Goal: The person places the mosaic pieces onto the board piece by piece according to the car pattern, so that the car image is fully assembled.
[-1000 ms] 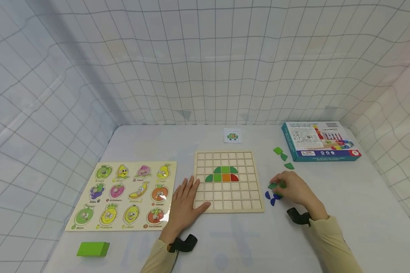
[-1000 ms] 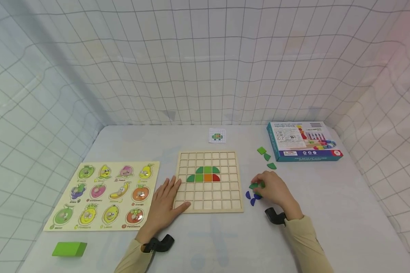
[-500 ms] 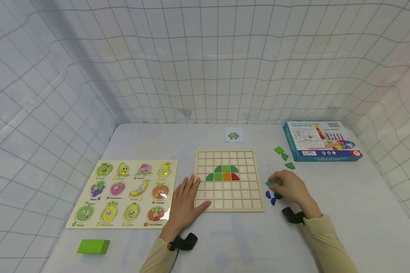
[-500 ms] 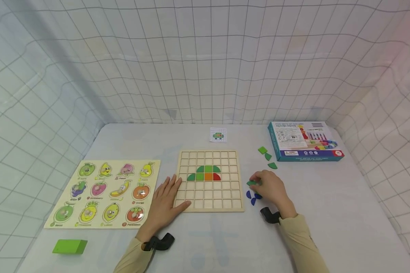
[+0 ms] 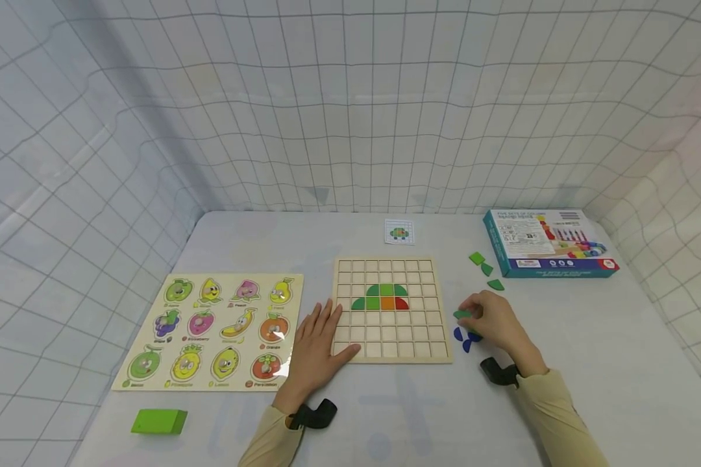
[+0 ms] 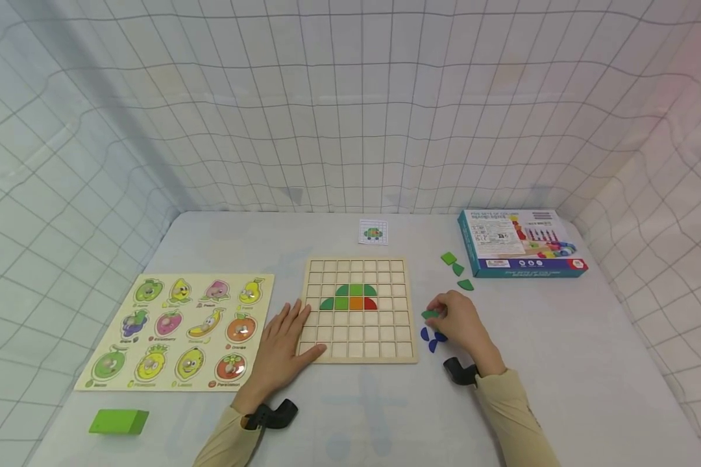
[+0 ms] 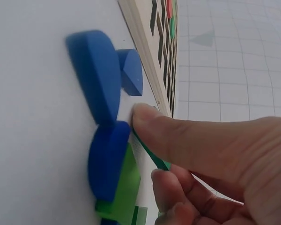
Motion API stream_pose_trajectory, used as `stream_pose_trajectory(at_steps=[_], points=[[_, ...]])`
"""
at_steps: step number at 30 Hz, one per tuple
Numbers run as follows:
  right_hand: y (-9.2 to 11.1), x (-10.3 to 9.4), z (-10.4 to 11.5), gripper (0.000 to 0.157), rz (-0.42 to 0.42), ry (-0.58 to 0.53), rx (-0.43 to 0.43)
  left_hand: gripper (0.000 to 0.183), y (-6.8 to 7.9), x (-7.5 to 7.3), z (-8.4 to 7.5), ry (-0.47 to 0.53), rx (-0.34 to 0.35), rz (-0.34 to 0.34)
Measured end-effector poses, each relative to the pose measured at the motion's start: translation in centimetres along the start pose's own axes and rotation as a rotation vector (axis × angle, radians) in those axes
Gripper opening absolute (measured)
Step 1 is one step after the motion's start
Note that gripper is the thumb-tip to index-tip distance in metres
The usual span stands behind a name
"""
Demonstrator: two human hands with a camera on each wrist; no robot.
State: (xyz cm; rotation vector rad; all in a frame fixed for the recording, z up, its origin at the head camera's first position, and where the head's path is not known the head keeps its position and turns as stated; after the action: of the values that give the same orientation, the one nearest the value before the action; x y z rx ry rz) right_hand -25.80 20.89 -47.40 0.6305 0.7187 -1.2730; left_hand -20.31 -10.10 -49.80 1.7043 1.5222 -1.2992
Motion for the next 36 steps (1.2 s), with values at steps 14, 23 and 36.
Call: stream_pose_trajectory(at_steps=[14, 23, 36], points=[[0.2, 0.1, -1.0, 0.019, -0.008, -0.091, 0.033, 0.080, 0.0, 0.1, 0.0, -0.002, 0.002, -0.003], [-0.2, 0.5, 0.8, 0.018, -0.038, -0.087, -0.039, 0.081, 0.0, 0.1, 0.1, -0.005, -0.004, 0.006], [-1.9, 2.2, 5.0, 0.013, -0.040, -0.137, -0.100, 0.081, 0.1, 0.2, 0.1, -0.002, 0.002, -0.003]])
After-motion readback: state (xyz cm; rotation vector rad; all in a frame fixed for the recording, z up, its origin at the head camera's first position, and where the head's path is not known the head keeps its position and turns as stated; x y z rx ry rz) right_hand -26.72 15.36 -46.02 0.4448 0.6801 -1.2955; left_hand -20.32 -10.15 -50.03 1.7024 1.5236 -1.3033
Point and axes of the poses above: each hand's wrist, its own y-axis away from the middle knuckle, its own x-axis out of the palm, z = x × y, the point moved 9 cm from there along -y, towards the middle knuckle, and after that the axes turned 2 degrees about -y, right-handed, at the moved point
